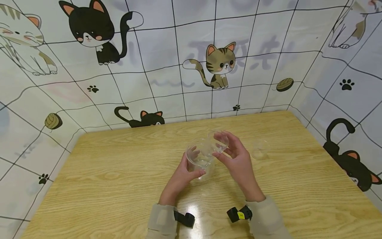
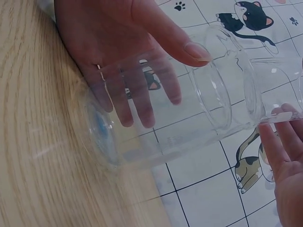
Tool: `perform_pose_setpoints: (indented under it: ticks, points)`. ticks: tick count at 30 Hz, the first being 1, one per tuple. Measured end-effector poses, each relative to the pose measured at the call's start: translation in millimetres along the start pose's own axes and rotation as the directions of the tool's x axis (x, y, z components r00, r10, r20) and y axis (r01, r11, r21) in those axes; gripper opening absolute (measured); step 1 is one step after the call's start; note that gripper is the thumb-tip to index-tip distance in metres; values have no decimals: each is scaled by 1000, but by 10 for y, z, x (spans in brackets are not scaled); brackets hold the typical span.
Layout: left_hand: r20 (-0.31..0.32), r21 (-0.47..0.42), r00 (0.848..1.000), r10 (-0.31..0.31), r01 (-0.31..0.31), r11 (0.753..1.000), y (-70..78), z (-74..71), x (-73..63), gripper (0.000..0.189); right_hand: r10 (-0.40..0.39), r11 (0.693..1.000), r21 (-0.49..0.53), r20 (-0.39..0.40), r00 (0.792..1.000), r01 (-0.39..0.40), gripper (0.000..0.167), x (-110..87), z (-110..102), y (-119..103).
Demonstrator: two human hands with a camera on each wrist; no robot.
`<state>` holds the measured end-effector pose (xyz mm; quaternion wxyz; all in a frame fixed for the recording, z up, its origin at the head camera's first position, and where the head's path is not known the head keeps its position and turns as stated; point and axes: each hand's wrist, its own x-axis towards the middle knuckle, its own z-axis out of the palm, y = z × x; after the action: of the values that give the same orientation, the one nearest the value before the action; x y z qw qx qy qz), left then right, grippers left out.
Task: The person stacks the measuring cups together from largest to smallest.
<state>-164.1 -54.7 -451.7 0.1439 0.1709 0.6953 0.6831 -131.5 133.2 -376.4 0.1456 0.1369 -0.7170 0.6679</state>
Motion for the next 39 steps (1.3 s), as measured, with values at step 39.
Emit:
perform_pose_setpoints:
  ticks: [39]
  points:
    - [-6, 42, 1000, -16, 16, 999, 3, -11, -23, 79, 160, 958, -247, 46, 986, -144, 59, -29, 143, 90]
